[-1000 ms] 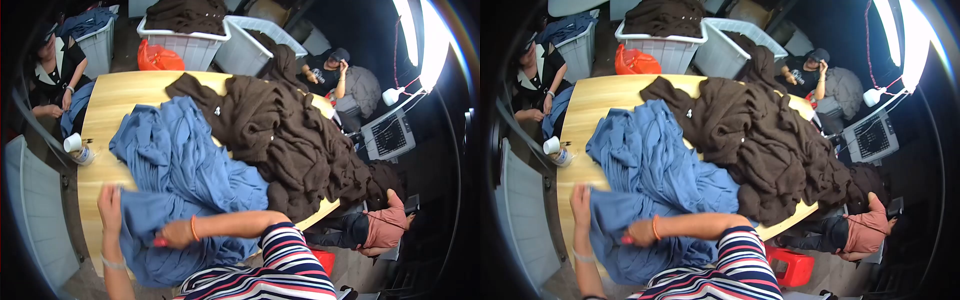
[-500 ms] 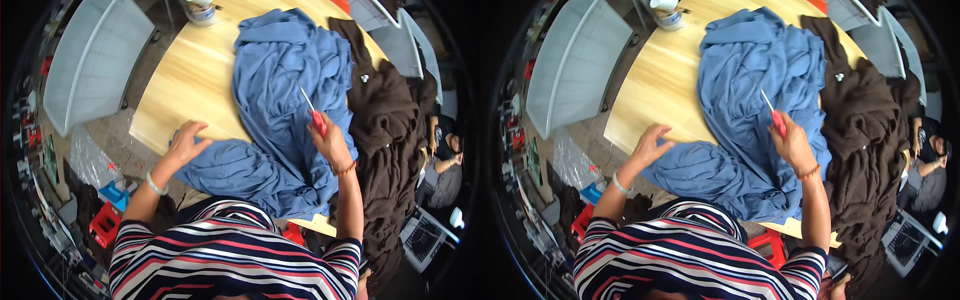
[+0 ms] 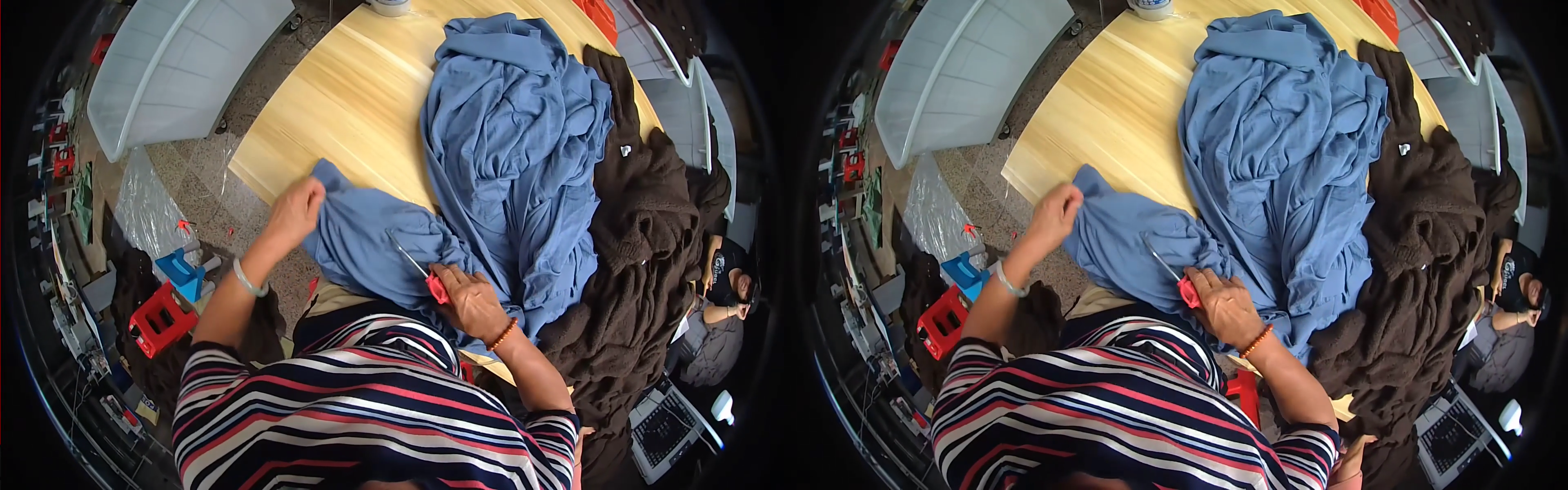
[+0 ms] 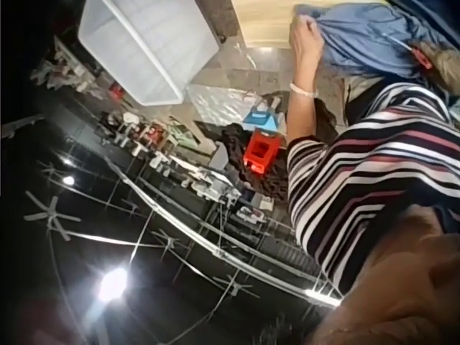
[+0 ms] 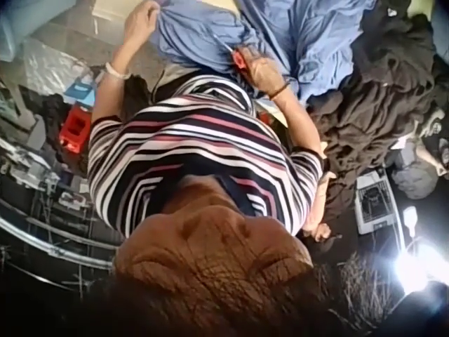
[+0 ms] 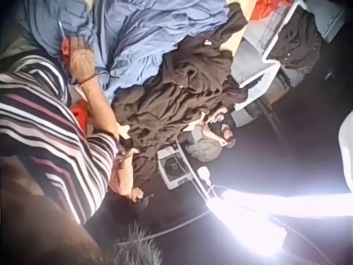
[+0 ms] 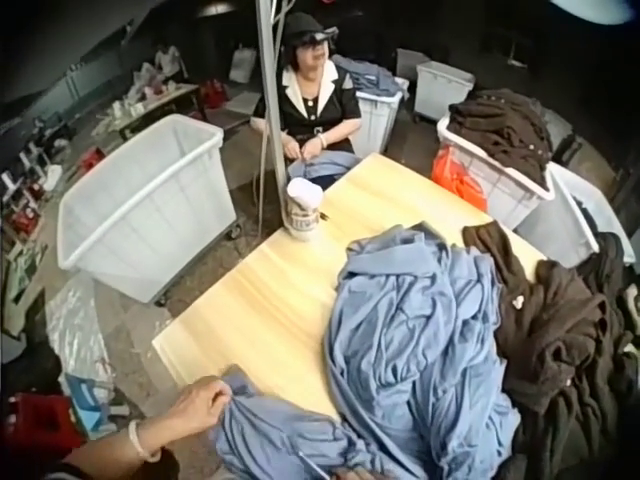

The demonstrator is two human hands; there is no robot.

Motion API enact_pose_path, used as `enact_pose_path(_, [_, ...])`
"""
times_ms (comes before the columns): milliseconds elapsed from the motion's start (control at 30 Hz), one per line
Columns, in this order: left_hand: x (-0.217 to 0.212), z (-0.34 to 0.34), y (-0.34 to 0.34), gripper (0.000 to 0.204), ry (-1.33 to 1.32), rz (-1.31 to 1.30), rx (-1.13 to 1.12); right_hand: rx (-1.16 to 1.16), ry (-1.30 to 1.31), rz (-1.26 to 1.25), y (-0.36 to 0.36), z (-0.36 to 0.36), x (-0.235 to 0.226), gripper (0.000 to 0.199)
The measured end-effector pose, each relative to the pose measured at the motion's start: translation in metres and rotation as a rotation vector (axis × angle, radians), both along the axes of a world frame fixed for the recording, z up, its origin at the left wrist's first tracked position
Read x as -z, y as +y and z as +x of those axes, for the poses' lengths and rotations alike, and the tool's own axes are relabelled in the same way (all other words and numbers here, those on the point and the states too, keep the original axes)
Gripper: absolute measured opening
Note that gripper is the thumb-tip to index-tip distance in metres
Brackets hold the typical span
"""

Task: Trimming loose threads and excess fabric from clothing items using scissors on a factory work table.

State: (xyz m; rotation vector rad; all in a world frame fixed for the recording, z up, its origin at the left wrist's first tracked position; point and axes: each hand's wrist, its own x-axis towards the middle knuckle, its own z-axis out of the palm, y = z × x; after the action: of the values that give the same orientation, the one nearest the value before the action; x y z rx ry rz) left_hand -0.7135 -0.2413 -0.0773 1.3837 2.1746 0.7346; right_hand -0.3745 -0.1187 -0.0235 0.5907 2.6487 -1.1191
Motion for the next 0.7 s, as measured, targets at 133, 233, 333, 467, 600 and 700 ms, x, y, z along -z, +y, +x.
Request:
enact_pose_path(133, [-0.002, -0.011, 0.058, 0.006, 0.156, 0.104, 0.038, 0.030, -0.009, 0.075, 0.001, 0.009, 0.018, 0.057])
enact_pose_path(233, [-0.005, 0.005, 0.073, 0.011, 0.064, 0.157, 0.005, 0.268, 0.001, 0.072, 0.028, 0.010, -0.004, 0.053])
enact_pose_path(333, [-0.022, 0.023, 0.056, 0.026, -0.110, 0.123, -0.045, 0.696, 0.262, 0.046, 0.073, 0.022, -0.012, 0.047])
enact_pose_path(467, [-0.020, 0.035, 0.024, 0.052, -0.077, 0.172, 0.162, 0.954, 0.278, -0.032, 0.110, 0.046, 0.001, 0.045])
enact_pose_path(600, [-0.006, 0.038, 0.006, 0.074, 0.003, -0.033, 0.300, 0.841, 0.205, 0.075, 0.106, 0.037, -0.001, 0.044])
enact_pose_path(700, [0.010, 0.030, 0.004, 0.074, -0.224, -0.124, 0.129, 0.805, 0.172, 0.001, 0.103, 0.026, -0.020, 0.043])
